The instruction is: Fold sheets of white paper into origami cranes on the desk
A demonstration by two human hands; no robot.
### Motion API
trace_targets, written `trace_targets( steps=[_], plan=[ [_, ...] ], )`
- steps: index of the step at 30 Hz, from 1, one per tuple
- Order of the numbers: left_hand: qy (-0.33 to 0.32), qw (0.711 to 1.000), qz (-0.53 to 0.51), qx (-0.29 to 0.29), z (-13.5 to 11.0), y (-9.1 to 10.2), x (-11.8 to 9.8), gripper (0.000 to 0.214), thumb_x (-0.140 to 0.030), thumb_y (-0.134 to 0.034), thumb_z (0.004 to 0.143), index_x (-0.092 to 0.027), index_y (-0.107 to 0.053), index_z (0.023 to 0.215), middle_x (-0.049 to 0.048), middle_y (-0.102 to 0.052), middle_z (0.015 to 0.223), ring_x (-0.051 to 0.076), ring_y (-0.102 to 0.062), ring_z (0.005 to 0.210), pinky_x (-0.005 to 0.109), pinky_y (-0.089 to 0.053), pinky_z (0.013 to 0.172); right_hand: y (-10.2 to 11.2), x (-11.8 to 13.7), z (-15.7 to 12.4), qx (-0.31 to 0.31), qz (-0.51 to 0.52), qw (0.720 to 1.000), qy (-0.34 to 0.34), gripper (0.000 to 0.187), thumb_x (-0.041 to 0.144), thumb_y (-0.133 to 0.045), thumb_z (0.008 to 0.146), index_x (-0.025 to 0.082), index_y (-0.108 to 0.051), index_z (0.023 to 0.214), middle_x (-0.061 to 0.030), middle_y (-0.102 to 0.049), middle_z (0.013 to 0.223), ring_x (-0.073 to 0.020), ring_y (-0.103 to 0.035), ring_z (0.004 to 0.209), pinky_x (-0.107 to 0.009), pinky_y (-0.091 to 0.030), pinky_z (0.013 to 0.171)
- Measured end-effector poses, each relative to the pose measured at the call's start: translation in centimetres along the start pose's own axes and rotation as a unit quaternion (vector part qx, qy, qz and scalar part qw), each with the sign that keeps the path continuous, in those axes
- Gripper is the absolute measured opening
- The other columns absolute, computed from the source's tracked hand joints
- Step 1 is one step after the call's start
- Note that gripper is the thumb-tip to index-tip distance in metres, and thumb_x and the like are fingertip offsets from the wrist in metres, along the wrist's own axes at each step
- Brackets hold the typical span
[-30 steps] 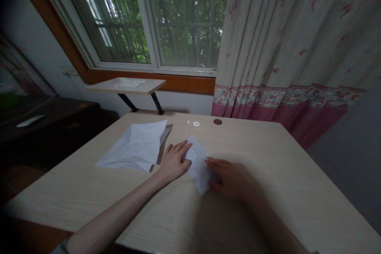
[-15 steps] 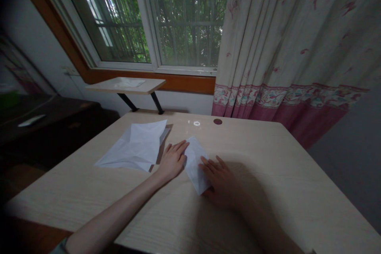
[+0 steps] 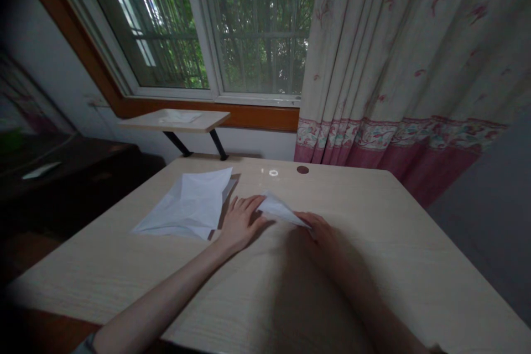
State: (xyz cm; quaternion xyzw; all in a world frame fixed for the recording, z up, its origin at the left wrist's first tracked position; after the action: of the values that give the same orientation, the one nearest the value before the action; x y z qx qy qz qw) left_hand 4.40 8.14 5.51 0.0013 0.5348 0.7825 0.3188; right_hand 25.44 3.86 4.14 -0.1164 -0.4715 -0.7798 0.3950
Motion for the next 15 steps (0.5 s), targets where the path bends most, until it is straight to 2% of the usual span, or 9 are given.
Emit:
trace_targets(
  steps=[2, 4, 7, 10, 12, 15],
  plan=[
    [-0.010, 0.999, -0.023, -0.045, 0.0, 1.0, -0.2, 0.072, -0.063, -0.059, 0.086, -0.022, -0.041, 0.142, 0.0099, -0.063, 0.127, 0.031, -0.055, 0.118, 0.057, -0.027, 0.112, 0.0, -0.9, 0.1, -0.005, 0.045, 0.998, -0.054, 0.027, 0.035, -0.050, 0.094, 0.028, -0.065, 0.116, -0.0048, -0.074, 0.105, -0.0241, -0.069, 0.093, -0.039, -0.057, 0.081],
    [-0.016, 0.994, -0.042, -0.095, -0.1, 1.9, -0.2, 0.074, -0.060, -0.063, 0.085, -0.020, -0.039, 0.142, 0.0106, -0.065, 0.118, 0.030, -0.058, 0.110, 0.054, -0.037, 0.105, 0.1, -1.8, 0.0, -0.021, 0.088, 0.990, -0.111, 0.026, 0.041, -0.051, 0.094, 0.027, -0.068, 0.108, -0.0034, -0.075, 0.092, -0.0223, -0.070, 0.081, -0.034, -0.057, 0.070],
    [-0.035, 0.986, -0.067, -0.148, -0.4, 3.0, -0.2, 0.057, -0.048, -0.062, 0.090, -0.019, -0.044, 0.135, 0.0095, -0.065, 0.107, 0.028, -0.059, 0.099, 0.046, -0.046, 0.091, 0.9, -2.8, -0.2, -0.080, 0.144, 0.972, -0.170, 0.030, 0.050, -0.055, 0.090, 0.023, -0.069, 0.087, -0.0015, -0.071, 0.072, -0.0202, -0.065, 0.064, -0.029, -0.052, 0.056],
    [-0.069, 0.978, -0.101, -0.169, -0.7, 3.4, -0.6, 0.037, -0.037, -0.054, 0.097, -0.019, -0.049, 0.128, 0.0076, -0.064, 0.099, 0.024, -0.058, 0.092, 0.039, -0.048, 0.084, 1.5, -3.6, -0.3, -0.128, 0.174, 0.956, -0.199, 0.038, 0.056, -0.059, 0.085, 0.023, -0.059, 0.065, 0.0011, -0.061, 0.056, -0.0176, -0.057, 0.053, -0.027, -0.044, 0.047],
    [-0.093, 0.974, -0.115, -0.173, -0.8, 3.5, -1.1, 0.027, -0.030, -0.048, 0.100, -0.018, -0.051, 0.124, 0.0066, -0.063, 0.094, 0.021, -0.057, 0.087, 0.035, -0.048, 0.080, 1.5, -4.1, -0.3, -0.140, 0.192, 0.950, -0.202, 0.038, 0.056, -0.059, 0.085, 0.023, -0.058, 0.067, 0.0011, -0.061, 0.059, -0.0175, -0.056, 0.054, -0.027, -0.044, 0.049],
    [-0.130, 0.966, -0.119, -0.190, -1.1, 4.0, -1.9, 0.020, -0.024, -0.045, 0.101, -0.018, -0.055, 0.118, 0.0060, -0.063, 0.090, 0.019, -0.056, 0.085, 0.031, -0.048, 0.075, 1.4, -4.9, -0.2, -0.159, 0.217, 0.943, -0.194, 0.028, 0.052, -0.060, 0.086, 0.024, -0.060, 0.086, -0.0015, -0.067, 0.075, -0.0200, -0.062, 0.068, -0.031, -0.050, 0.060]
  ],
)
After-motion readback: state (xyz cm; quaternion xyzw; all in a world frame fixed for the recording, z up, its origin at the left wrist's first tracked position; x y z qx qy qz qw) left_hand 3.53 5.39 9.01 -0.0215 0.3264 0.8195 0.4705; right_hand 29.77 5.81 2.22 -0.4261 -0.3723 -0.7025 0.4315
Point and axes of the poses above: each hand's wrist, its own z-axis towards the middle knuckle, its own y-axis out of the back of the hand, x = y × z, the point moved 10 cm from there along z, towards the middle knuckle
